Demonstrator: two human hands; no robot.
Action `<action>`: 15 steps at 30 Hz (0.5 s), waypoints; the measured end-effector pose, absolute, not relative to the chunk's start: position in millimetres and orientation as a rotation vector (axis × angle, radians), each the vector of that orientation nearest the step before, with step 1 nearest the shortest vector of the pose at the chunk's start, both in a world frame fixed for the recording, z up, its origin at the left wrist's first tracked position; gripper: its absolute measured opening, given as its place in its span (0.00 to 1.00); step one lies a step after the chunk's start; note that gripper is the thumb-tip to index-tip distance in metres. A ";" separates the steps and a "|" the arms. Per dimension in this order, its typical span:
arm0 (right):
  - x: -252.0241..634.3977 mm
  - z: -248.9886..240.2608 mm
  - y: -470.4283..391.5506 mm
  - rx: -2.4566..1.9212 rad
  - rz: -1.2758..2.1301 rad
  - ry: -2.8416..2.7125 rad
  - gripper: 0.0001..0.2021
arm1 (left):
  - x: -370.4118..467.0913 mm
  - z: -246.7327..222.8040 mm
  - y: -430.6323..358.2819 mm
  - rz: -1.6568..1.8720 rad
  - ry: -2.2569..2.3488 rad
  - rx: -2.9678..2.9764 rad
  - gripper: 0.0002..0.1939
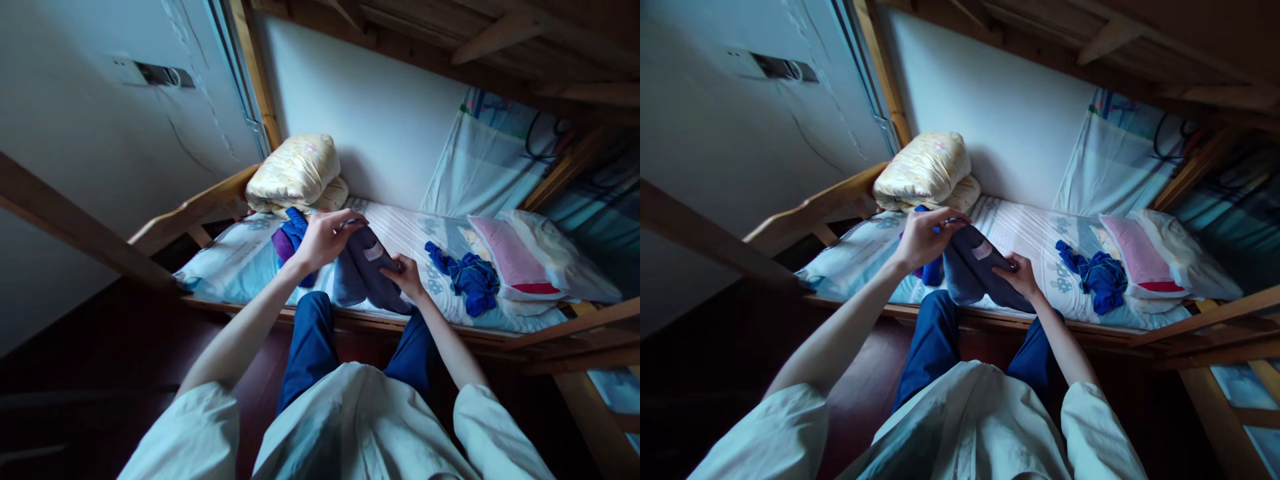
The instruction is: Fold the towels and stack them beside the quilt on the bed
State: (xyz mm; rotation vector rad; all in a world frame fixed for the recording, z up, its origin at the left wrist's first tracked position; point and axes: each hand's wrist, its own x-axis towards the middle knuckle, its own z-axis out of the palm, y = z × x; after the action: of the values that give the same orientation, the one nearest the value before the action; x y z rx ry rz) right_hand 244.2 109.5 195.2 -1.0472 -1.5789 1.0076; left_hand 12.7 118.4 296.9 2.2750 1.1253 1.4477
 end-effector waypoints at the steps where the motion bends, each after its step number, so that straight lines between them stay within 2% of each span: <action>1: 249.0 191.6 109.9 -1.053 1.035 -1.586 0.25 | 4.7 299.2 120.1 1.481 1.144 2.261 0.14; 6: 272.9 173.3 104.5 -1.128 1.222 -1.676 0.29 | -29.8 307.7 128.6 1.615 1.244 2.239 0.15; 15: 293.8 142.8 52.4 -1.234 1.716 -2.044 0.29 | -63.6 307.3 151.3 1.651 1.413 2.093 0.15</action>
State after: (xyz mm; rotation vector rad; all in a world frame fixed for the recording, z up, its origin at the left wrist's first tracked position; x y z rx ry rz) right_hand 293.8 52.4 142.8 -1.2336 -2.0441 1.7157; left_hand -63.6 151.3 307.3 2.0929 1.4131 1.6515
